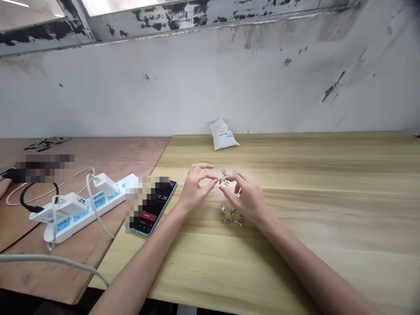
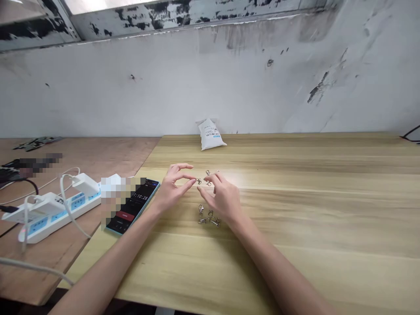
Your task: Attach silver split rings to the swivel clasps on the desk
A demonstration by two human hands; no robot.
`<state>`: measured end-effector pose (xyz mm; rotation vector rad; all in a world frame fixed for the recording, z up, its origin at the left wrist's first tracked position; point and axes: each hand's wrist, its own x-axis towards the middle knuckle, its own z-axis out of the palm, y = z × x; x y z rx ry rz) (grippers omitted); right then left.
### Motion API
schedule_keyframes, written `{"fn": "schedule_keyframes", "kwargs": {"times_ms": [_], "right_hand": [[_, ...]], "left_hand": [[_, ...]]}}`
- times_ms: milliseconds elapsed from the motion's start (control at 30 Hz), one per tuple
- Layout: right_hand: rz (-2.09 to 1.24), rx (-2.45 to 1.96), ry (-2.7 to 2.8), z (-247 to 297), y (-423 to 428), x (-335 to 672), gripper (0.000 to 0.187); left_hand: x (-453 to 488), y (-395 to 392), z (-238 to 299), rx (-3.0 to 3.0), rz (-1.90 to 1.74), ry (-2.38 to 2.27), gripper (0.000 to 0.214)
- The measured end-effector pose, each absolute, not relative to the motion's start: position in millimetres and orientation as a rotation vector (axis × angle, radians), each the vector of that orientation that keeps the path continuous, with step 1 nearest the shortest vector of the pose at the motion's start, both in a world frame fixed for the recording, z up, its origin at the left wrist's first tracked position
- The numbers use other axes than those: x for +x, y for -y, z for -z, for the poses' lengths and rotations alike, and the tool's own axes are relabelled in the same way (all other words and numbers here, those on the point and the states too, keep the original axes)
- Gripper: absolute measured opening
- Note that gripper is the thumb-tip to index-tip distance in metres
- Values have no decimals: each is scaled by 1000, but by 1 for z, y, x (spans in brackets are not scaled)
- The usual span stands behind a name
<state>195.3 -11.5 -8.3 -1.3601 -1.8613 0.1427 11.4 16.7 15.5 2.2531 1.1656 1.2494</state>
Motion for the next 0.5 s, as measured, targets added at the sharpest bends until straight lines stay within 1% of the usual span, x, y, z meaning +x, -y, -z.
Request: {"fn": "schedule_keyframes", "kwargs": {"times_ms": [133, 233, 300, 500], "right_hand": [[326, -1305, 1948, 6, 13, 186, 15], [511, -1269, 1940, 3, 14, 181, 16], [521, -1262, 1920, 2, 15, 177, 16], [394, -1289, 1865, 6, 18, 170, 13]], "left_hand": [[17, -11, -18, 2319, -1297, -1159, 7], [19, -7, -19, 2402, -1354, -1176, 7], [21, -6, -18, 2449, -1393, -1186, 8], [28, -1, -12, 2509, -1461, -1187, 8]]}}
